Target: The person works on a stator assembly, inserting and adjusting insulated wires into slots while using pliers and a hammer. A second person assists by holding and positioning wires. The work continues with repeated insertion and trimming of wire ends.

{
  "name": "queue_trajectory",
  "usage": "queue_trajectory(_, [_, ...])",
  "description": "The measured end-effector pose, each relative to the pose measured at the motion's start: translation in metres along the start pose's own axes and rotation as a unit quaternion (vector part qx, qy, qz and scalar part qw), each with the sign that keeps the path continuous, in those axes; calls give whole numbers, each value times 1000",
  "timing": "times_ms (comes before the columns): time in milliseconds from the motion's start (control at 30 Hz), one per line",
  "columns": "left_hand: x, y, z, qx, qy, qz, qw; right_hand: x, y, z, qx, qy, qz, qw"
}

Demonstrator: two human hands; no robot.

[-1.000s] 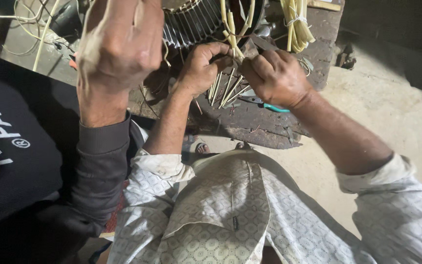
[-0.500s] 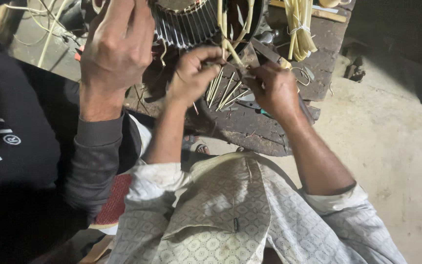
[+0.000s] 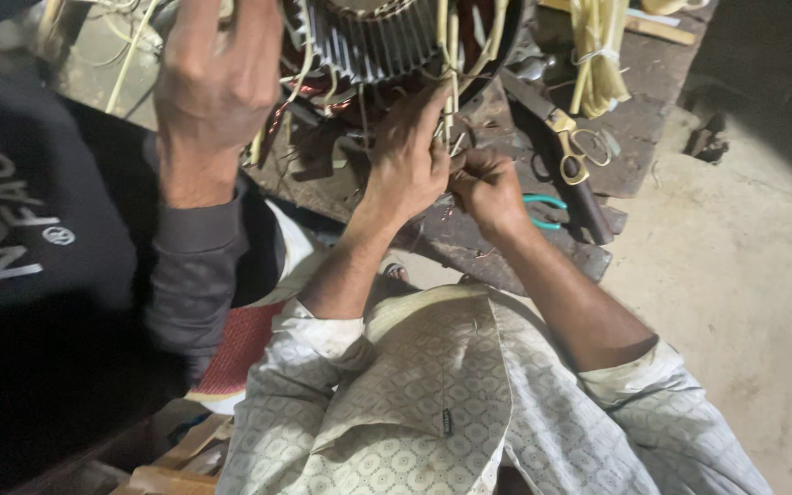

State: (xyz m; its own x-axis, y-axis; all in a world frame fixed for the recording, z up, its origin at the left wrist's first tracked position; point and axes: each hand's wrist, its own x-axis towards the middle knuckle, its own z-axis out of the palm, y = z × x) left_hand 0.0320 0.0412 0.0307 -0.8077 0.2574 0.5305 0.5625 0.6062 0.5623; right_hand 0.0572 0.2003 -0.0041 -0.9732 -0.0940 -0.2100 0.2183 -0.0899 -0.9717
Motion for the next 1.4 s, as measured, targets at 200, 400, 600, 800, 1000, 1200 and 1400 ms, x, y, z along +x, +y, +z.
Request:
queue_trajectory(200, [-20,-10,-41,55,48,10,997,-5,-13,-1,-29,38,-92,995])
queue_trajectory(400, [-36,-33,-82,46,13,19,999,-24,-24,-3,-37,88,-156,983])
queue_trajectory(600, [-25,-40,-75,-26,-35,42,998,-15,0,8,-9,115,-42,992])
queue_trajectory(800, [-6,-51,-53,-76,-90,54,992,-1,29,24,159,13,-86,983])
queue_trajectory(1000, [2,-49,-46,-96,-126,-16,987,7,44,22,199,-21,-113,973])
queue_trajectory(1200, [12,-51,-44,-93,-172,-40,980,7,39,30,147,22,-111,983])
queue_trajectory(1400, [22,-69,-25,-334,-241,-194,890,4,28,39,106,53,-131,984])
